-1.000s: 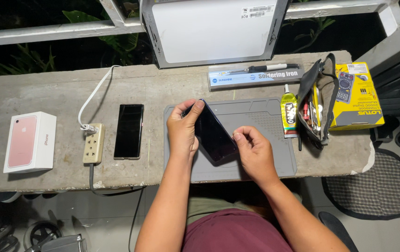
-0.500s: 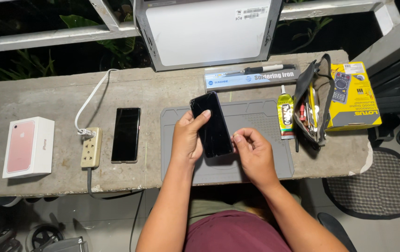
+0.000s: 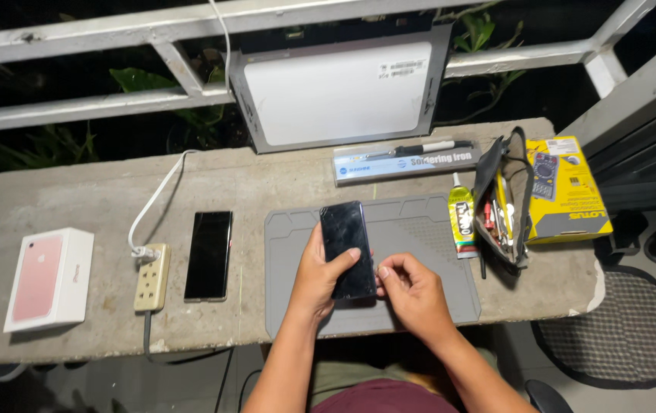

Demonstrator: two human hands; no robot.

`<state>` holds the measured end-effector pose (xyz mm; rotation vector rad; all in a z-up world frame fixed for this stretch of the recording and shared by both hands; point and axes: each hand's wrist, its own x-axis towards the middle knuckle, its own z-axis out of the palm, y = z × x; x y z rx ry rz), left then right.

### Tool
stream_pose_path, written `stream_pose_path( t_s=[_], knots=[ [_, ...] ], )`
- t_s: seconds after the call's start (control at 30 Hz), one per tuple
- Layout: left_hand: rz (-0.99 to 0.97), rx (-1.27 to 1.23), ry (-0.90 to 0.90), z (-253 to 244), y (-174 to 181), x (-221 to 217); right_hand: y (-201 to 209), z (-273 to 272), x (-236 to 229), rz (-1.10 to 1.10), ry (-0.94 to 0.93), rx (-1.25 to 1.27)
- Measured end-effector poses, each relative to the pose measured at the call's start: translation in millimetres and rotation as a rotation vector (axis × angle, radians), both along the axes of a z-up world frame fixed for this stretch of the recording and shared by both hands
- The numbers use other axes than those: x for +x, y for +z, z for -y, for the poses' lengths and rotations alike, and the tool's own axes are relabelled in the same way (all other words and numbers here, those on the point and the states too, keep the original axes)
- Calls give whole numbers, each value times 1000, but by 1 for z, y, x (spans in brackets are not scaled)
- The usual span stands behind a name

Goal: The person takes various small tools out of a black pouch and uses a thin metal tool to pry along the edge of a purple smartphone.

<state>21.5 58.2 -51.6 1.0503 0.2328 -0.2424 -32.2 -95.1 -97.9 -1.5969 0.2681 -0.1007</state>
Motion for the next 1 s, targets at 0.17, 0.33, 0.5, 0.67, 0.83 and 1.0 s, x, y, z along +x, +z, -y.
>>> stream_pose_path(
  t_s=[0.17, 0.33, 0.5, 0.67, 0.83, 1.0],
  knots=[
    [3, 69, -83, -6, 16, 3, 13, 5, 1, 95, 47, -228],
    [25, 151, -44, -4, 17, -1, 19, 3, -3, 74, 61, -227],
    [6, 194, 4, 1, 28, -3, 25, 4, -3, 174, 142, -412],
    [-17, 140, 42, 2, 27, -3, 25, -1, -3, 180, 126, -390],
    [-46, 56, 67, 3, 22, -3, 25, -10, -2, 186, 108, -390],
    [-76, 35, 84, 4, 27, -3, 25, -11, 0, 165, 88, -393]
  ],
)
